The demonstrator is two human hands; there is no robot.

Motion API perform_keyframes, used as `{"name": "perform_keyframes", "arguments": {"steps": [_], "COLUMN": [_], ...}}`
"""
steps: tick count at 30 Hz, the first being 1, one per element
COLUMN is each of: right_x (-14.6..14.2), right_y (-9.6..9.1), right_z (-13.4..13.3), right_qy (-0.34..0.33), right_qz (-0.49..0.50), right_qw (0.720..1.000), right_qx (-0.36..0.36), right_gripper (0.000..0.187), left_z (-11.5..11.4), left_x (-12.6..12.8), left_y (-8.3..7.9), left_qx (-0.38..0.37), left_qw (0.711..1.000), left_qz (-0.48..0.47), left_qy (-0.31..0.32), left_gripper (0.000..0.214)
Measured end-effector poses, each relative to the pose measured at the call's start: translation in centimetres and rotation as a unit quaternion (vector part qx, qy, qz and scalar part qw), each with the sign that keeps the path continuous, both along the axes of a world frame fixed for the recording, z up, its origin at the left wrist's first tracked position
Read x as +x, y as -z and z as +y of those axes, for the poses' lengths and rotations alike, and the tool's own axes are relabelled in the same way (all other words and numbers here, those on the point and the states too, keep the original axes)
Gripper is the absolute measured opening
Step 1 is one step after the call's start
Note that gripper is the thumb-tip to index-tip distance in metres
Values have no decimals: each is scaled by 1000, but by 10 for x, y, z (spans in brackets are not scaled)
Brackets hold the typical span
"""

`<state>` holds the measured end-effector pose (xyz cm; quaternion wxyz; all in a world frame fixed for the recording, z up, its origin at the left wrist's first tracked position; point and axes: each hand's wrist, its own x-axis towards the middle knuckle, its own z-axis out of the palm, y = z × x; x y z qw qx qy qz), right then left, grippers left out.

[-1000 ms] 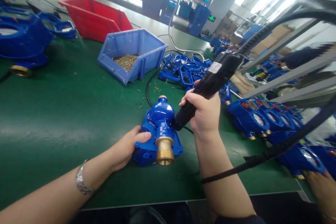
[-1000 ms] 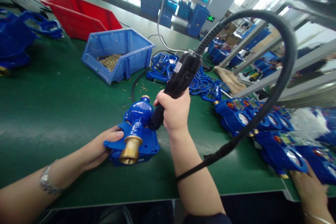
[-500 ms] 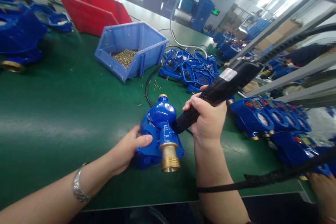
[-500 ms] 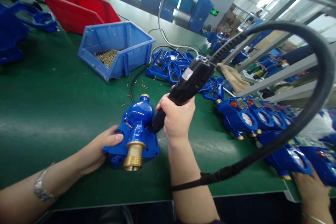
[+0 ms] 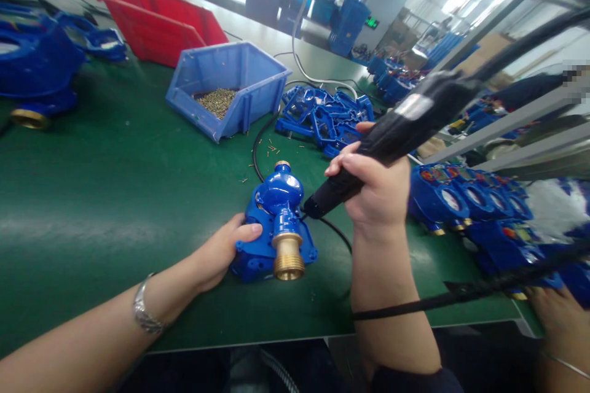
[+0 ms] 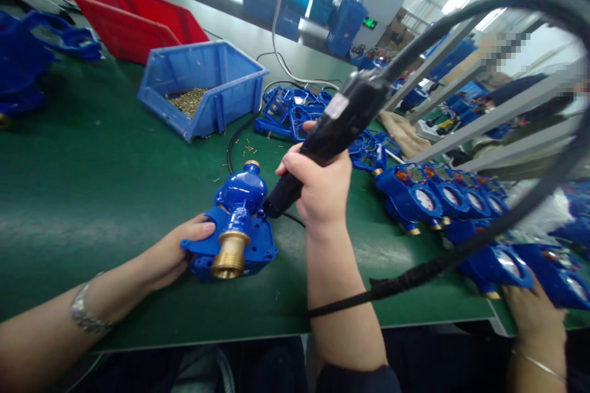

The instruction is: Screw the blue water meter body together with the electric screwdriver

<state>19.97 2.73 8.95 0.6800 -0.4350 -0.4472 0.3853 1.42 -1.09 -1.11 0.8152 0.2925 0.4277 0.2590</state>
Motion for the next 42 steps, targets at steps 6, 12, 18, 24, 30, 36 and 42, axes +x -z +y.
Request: {"name": "perform_keyframes", "arguments": {"steps": [6,12,18,24,30,36,42], "right_x": [13,9,0,-3,-2,-2,-1], "right_y": [-54,-34,-1,10,12,13,15], "right_z": [-38,-60,-54,-60,-64,-66,-70], "right_qy": [79,94,49,66,66,65,77], "right_qz": [-48,-16,-9,6,10,15,12], "right_qw": [993,995,998,997,997,997,997], "right_qx": [76,-5,-34,-30,-31,-35,-30], "right_gripper": [29,34,29,28,27,29,31], "left_z": [-4,-4,-4,-6,-8,-7,-7], "left_x": [1,2,4,7,8,9,8], "left_y": [-1,-2,-1,-4,-8,-10,-12], "left_qx": [-11,-6,-2,-14,-14,-24,-25], "left_qw": [1000,1000,1000,998,999,998,999], "left_qz": [-10,-20,-8,15,20,27,13], "left_qy": [-14,-15,-28,-51,-47,-53,-41], "left_gripper": [67,65,68,75,79,81,85]}}
